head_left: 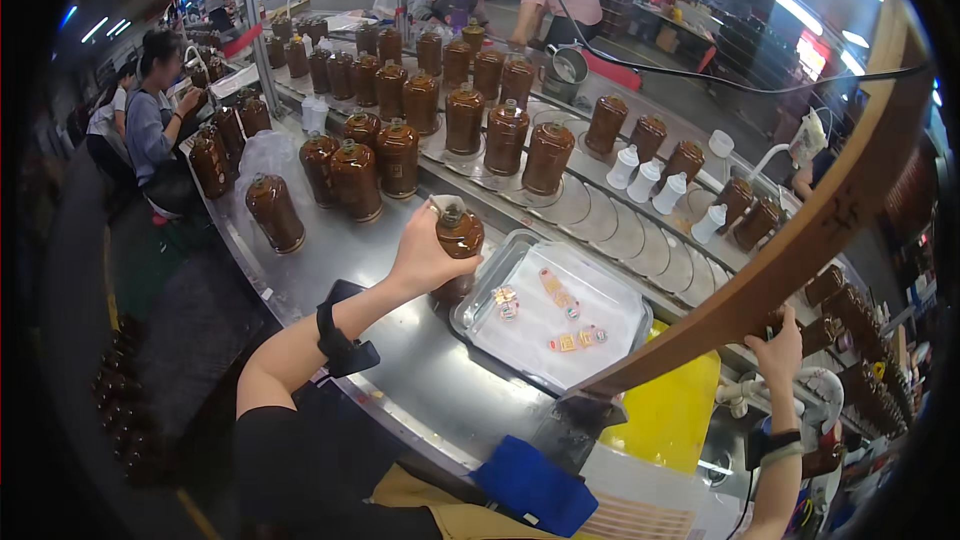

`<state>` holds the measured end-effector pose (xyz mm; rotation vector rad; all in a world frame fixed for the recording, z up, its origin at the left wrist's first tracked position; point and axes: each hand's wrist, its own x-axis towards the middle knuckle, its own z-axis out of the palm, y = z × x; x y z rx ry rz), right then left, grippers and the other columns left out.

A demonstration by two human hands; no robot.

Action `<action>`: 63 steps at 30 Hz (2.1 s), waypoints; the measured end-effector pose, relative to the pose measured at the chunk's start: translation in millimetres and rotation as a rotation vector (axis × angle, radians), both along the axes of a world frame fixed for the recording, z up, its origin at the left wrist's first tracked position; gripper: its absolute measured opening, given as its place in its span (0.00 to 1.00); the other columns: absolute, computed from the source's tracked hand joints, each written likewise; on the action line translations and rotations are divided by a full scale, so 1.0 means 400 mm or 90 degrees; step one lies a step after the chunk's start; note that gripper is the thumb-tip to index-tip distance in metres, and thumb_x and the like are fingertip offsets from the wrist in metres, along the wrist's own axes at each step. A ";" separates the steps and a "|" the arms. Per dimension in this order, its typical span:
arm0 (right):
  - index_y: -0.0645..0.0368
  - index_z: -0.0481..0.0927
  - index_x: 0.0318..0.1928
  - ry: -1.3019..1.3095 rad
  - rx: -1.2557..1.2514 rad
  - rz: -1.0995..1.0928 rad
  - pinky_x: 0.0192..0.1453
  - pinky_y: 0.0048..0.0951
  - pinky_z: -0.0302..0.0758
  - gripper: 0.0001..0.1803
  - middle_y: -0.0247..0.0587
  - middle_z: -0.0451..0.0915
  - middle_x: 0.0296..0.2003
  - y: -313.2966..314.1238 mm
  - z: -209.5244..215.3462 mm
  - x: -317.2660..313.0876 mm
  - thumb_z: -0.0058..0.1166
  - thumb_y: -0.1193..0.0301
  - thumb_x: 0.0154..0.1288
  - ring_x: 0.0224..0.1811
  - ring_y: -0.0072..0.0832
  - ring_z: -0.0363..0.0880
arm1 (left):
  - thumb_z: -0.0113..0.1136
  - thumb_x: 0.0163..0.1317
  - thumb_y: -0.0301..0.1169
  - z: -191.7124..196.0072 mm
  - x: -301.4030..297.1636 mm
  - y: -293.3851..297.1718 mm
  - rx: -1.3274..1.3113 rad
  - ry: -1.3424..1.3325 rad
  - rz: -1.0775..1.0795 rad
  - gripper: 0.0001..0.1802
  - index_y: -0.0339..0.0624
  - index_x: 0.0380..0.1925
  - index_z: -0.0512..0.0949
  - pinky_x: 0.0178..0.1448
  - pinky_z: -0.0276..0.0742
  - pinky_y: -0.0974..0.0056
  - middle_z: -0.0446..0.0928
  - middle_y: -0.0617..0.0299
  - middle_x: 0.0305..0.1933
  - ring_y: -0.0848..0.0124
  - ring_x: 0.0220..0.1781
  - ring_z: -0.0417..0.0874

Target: Applying stickers and labels to liquor bottles and cleaning the surface with a scraper and cloth in a factory setting.

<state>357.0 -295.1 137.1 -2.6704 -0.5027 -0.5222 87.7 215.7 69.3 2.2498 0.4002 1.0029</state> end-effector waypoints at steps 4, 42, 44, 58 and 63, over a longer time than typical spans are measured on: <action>0.61 0.74 0.58 0.006 0.090 0.129 0.61 0.40 0.77 0.37 0.53 0.80 0.61 -0.028 0.111 -0.276 0.72 0.80 0.42 0.58 0.46 0.83 | 0.82 0.41 0.33 -0.023 -0.012 0.008 -0.006 0.012 0.015 0.37 0.35 0.52 0.75 0.62 0.78 0.59 0.78 0.53 0.50 0.61 0.53 0.82; 0.63 0.53 0.76 0.577 0.532 0.247 0.54 0.28 0.75 0.48 0.49 0.79 0.60 0.107 -0.062 -0.768 0.69 0.72 0.63 0.44 0.26 0.78 | 0.70 0.66 0.39 0.004 -0.252 -0.601 -0.819 0.279 -0.638 0.42 0.33 0.72 0.58 0.72 0.71 0.58 0.71 0.52 0.68 0.68 0.69 0.73; 0.65 0.43 0.80 0.489 0.517 0.296 0.65 0.35 0.73 0.53 0.52 0.77 0.63 0.155 -0.135 -0.808 0.66 0.70 0.67 0.57 0.35 0.80 | 0.65 0.72 0.38 -0.013 -0.265 -0.636 -0.798 0.317 -0.629 0.36 0.33 0.71 0.59 0.70 0.73 0.60 0.72 0.53 0.67 0.68 0.67 0.74; 0.70 0.50 0.79 0.541 0.587 0.192 0.71 0.34 0.69 0.45 0.58 0.73 0.68 0.148 -0.213 -0.773 0.60 0.65 0.74 0.69 0.35 0.73 | 0.50 0.81 0.44 -0.050 -0.237 -0.684 -0.698 0.399 -0.467 0.33 0.29 0.71 0.55 0.70 0.72 0.61 0.69 0.49 0.69 0.66 0.68 0.73; 0.68 0.53 0.79 0.584 0.608 0.214 0.75 0.35 0.64 0.40 0.57 0.71 0.69 0.114 -0.253 -0.768 0.56 0.68 0.76 0.71 0.37 0.70 | 0.59 0.76 0.37 -0.017 -0.244 -0.683 -0.524 0.358 -0.510 0.32 0.26 0.68 0.60 0.69 0.72 0.58 0.76 0.45 0.62 0.63 0.64 0.78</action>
